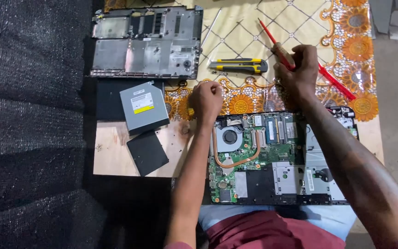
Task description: Disassembling a laptop by removing internal screws with a screwdriver and prying the outer casing apart.
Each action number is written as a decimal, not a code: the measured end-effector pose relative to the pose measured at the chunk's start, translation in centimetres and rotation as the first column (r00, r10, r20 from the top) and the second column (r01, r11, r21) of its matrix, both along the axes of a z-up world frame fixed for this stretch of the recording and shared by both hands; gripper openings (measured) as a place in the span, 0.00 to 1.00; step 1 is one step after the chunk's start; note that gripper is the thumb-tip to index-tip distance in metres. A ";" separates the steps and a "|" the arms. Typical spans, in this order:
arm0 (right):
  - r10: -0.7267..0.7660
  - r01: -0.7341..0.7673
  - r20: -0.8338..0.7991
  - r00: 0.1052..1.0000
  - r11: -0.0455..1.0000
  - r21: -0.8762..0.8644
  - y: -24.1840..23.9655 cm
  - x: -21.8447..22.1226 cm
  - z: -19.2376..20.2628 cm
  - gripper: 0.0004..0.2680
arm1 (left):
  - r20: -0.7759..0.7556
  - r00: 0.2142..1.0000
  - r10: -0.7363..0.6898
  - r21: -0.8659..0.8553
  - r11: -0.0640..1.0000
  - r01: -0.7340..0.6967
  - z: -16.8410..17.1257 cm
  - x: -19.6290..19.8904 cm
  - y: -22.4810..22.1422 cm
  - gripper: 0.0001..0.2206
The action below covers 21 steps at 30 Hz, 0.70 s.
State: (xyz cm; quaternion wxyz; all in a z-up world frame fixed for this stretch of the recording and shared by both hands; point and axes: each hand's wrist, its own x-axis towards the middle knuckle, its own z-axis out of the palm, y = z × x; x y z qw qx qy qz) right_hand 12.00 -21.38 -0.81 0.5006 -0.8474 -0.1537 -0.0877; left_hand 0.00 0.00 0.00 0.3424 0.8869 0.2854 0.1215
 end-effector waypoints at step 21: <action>0.024 -0.016 0.062 0.998 0.993 -0.120 0.2 0.4 -1.0 0.16 | 0.409 0.853 0.323 -0.061 0.943 -0.328 2.1 -25.5 -3.0 0.05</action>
